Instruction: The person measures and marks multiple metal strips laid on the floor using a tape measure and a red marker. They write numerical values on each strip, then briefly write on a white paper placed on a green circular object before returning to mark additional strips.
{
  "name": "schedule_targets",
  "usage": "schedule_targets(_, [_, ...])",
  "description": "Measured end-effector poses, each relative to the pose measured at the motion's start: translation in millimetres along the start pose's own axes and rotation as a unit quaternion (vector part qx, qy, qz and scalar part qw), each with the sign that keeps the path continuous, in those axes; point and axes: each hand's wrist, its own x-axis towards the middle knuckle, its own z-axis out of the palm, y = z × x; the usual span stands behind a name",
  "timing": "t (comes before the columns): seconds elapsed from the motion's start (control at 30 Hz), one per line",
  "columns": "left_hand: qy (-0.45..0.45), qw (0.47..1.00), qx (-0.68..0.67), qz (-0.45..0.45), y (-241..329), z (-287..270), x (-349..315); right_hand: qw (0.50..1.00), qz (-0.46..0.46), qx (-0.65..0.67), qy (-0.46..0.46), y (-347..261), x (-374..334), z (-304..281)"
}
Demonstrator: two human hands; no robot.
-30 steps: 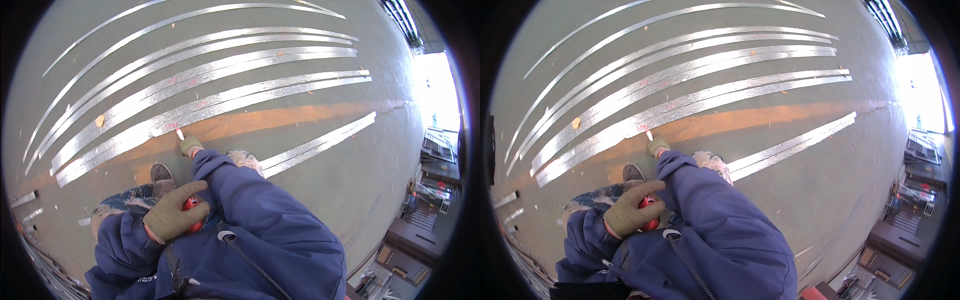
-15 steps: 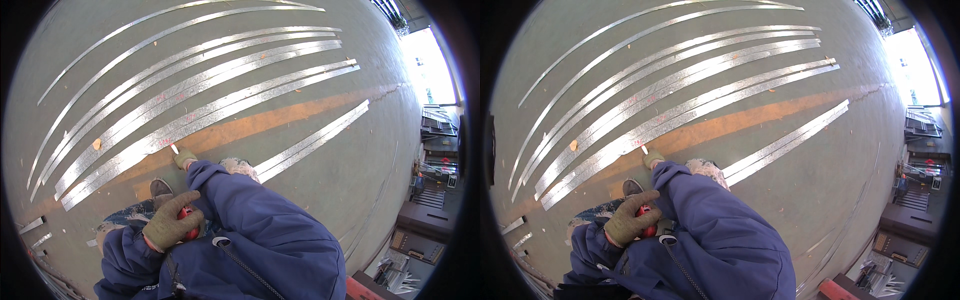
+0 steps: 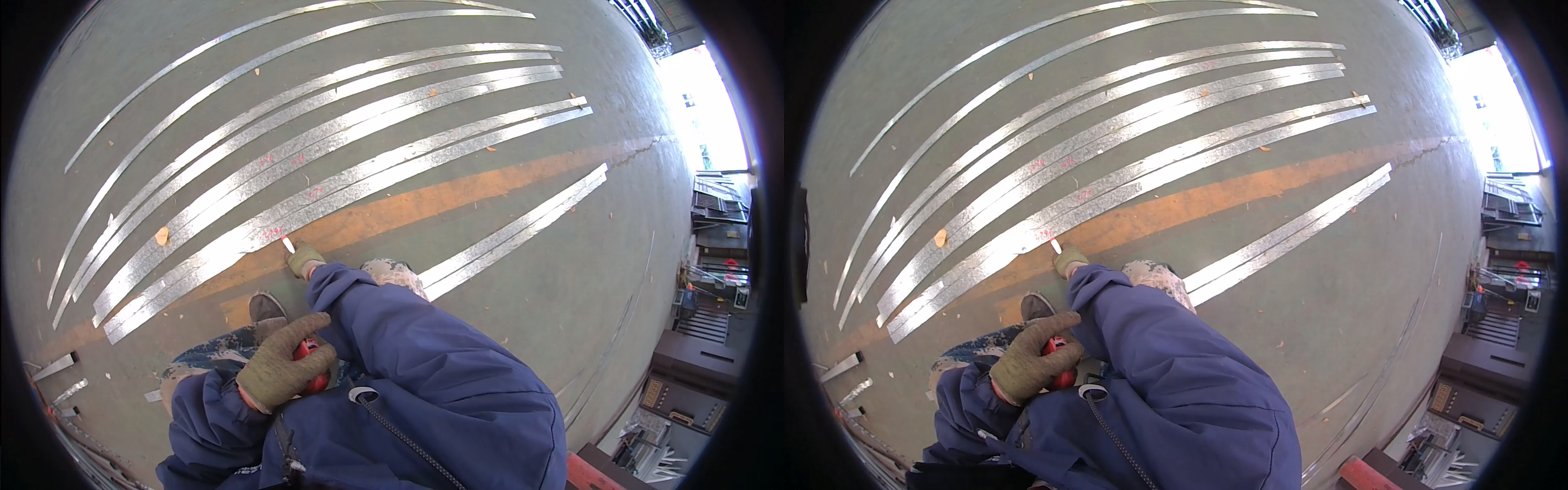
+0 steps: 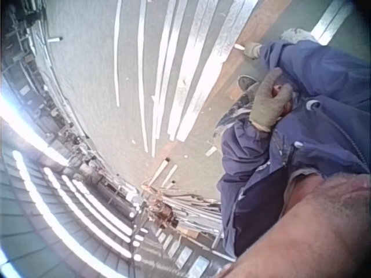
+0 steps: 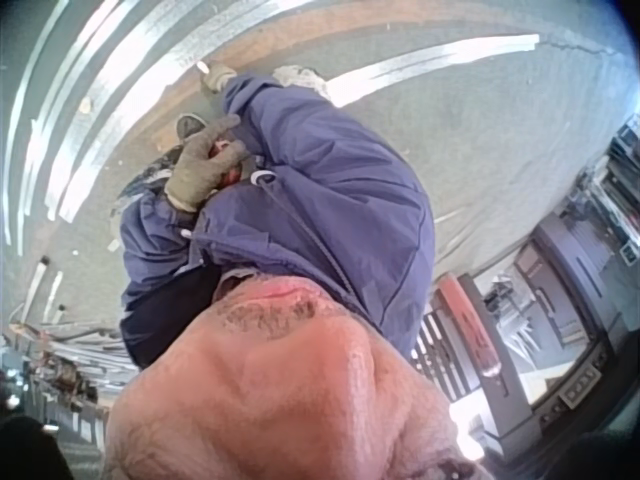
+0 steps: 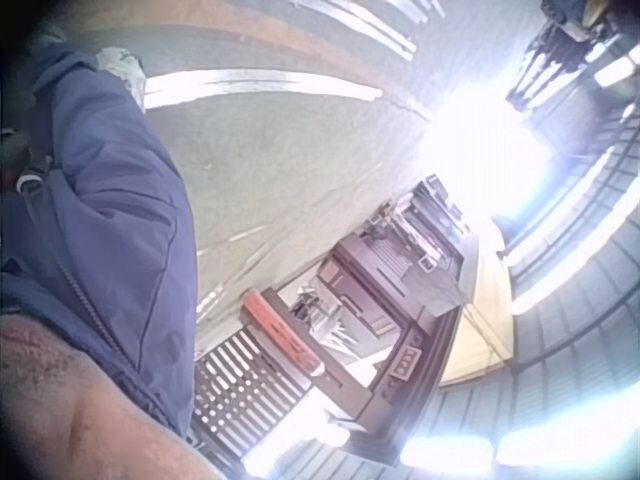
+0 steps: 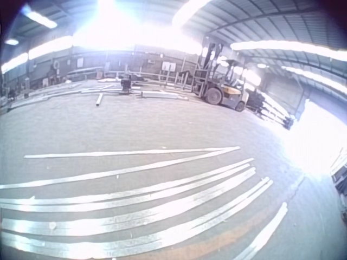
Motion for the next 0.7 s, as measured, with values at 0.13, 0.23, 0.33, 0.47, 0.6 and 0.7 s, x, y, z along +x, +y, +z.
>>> schedule_targets(0.13, [-0.006,1.0,-0.011,-0.008,1,0,-1,0.999,-0.022,-0.042,0.005,2,3,2])
schedule_targets(0.23, [0.005,1.0,0.022,0.006,4,-1,-3,0.999,-0.019,-0.041,-0.013,1,5,2])
schedule_targets(0.33, [0.008,0.998,0.051,0.022,12,-1,-5,0.998,-0.046,-0.046,0.013,10,11,6])
schedule_targets(0.47, [-0.004,0.996,0.075,0.052,5,-4,-7,0.999,-0.043,-0.026,0.011,20,23,9])
schedule_targets(0.6, [0.002,0.999,0.023,0.034,9,-2,-6,0.999,-0.039,-0.032,-0.005,25,29,10])
schedule_targets(0.7, [0.012,0.999,0.034,0.021,8,-6,-9,0.997,-0.055,-0.052,-0.002,16,18,11])
